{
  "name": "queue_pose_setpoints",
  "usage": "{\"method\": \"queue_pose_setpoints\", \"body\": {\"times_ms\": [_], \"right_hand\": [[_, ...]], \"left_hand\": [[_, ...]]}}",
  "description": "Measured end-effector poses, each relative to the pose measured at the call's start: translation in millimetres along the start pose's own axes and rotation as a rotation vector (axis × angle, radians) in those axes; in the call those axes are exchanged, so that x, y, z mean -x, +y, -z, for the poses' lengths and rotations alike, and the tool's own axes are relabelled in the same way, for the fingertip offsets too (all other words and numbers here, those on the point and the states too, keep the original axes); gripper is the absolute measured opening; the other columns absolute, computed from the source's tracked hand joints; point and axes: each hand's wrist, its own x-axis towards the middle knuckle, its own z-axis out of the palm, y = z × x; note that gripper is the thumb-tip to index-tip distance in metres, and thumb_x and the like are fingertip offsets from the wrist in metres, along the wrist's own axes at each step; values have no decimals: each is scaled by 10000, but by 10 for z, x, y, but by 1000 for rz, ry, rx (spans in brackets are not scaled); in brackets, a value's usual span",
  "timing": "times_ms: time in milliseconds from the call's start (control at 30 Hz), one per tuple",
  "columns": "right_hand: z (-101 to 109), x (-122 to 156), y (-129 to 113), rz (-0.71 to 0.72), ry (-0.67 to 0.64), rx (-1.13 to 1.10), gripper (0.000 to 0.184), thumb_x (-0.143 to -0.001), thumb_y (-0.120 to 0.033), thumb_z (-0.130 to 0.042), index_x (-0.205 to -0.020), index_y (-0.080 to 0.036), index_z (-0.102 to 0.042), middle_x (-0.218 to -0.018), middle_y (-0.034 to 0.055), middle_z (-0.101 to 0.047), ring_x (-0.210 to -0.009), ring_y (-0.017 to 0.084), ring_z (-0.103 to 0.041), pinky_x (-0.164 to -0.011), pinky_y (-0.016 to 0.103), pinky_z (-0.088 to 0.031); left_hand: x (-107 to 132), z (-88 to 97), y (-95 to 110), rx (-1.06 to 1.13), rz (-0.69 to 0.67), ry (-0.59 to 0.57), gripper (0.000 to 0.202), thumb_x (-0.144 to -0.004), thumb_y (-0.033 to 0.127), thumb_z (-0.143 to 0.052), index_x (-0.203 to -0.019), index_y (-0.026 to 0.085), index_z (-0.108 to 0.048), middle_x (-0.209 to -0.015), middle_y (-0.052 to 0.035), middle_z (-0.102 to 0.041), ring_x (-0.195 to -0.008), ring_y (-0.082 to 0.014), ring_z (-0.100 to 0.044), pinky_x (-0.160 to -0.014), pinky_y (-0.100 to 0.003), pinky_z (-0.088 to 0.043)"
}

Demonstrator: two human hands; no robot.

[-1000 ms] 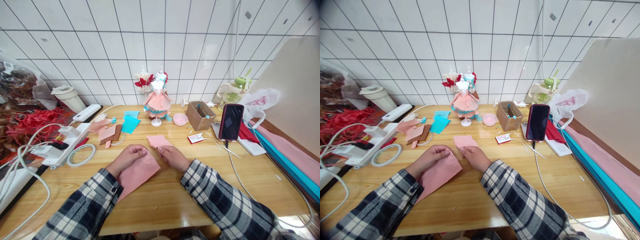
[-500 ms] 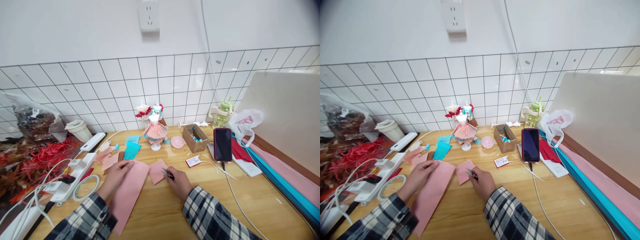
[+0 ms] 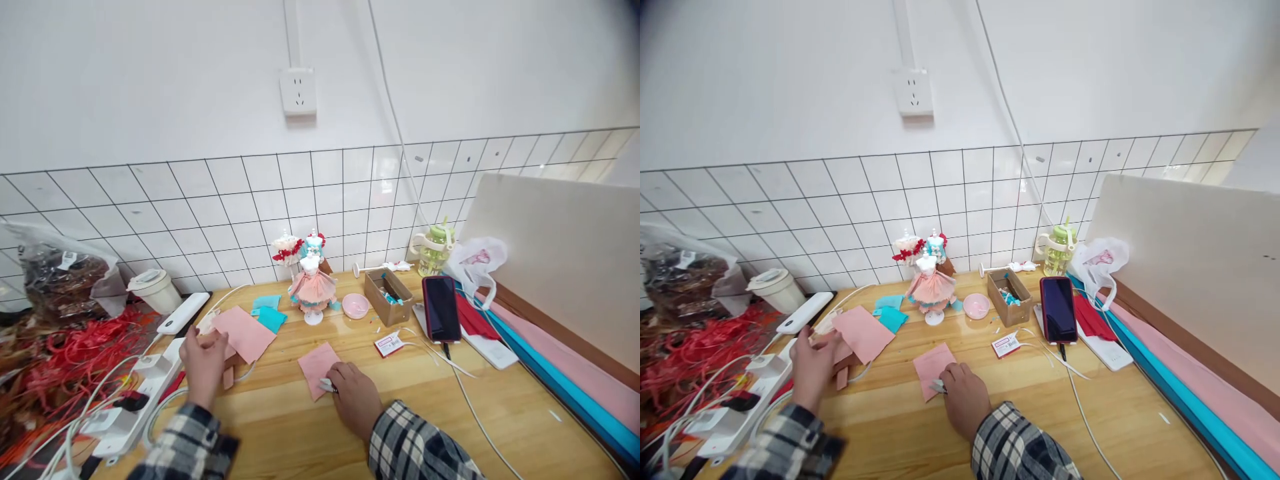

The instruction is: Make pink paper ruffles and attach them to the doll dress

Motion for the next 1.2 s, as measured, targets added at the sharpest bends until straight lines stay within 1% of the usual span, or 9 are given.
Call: {"method": "queue_pose_setpoints", "body": {"times_ms": [67,167,267,433,600,733,900,1067,1200], "right_hand": [[35,9,-4,73,-59,-11,255,-801,-157,-542,-1032,-232,-619,-1074,35,-639,-997,204,-541,-878,300,-420],[71,21,17,223,-150,-50,276,-786,-125,-531,-1020,-237,-624,-1070,3,-671,-952,181,-548,-863,280,-418],[67,44,14,244,-110,-88,320,-805,-88,-490,-1059,-228,-625,-1178,6,-655,-1005,168,-553,-907,271,-401],[25,67,-260,-20,26,-81,184,-893,-295,-498,-988,-216,-635,-966,47,-675,-902,186,-597,-775,276,-426],[-38,-105,-561,-280,-45,7,435,-856,-598,-495,-871,-201,-670,-894,92,-705,-846,250,-636,-697,317,-416],[-80,-230,-558,-328,-85,-32,263,-864,-393,-515,-919,-191,-673,-915,99,-710,-826,229,-639,-683,303,-392],[-14,-210,-304,-309,-65,-381,80,-740,-208,-538,-754,-181,-612,-769,32,-644,-746,172,-567,-658,261,-358],[230,-71,198,-338,-119,-541,98,-695,-146,-472,-734,-174,-557,-704,-18,-575,-680,131,-524,-613,220,-363],[348,102,418,-387,-120,-564,195,-621,-110,-504,-798,-167,-563,-692,-29,-544,-654,127,-502,-603,222,-351]], "left_hand": [[378,-28,-221,-109,-229,-123,607,-785,371,-620,-1340,192,-449,-1130,-97,-593,-889,-227,-606,-806,-393,-536],[851,-92,-509,-230,-583,-591,260,-884,336,-496,-1040,225,-670,-1041,-81,-667,-1010,-252,-596,-924,-429,-480],[1043,-149,-605,-343,-685,-780,228,-898,292,-512,-1040,243,-684,-1045,-74,-684,-1018,-244,-592,-930,-425,-463],[1018,-163,-513,-445,-668,-813,161,-851,300,-596,-963,218,-677,-993,-75,-676,-969,-250,-589,-868,-419,-461],[1058,-144,-451,-453,-726,-841,76,-799,257,-647,-864,221,-664,-990,-58,-655,-970,-243,-576,-855,-401,-441],[1094,-135,-432,-455,-756,-865,127,-752,292,-709,-830,216,-644,-982,-53,-652,-949,-241,-578,-838,-391,-439],[1083,-129,-430,-434,-753,-877,160,-721,294,-745,-823,220,-645,-993,-51,-649,-958,-243,-580,-846,-391,-443],[1030,-117,-473,-383,-767,-851,64,-822,234,-611,-875,225,-645,-982,-54,-641,-965,-233,-572,-860,-391,-447],[1096,-153,-424,-371,-805,-743,222,-831,108,-472,-957,206,-627,-996,-75,-621,-980,-234,-557,-883,-404,-434]]}}
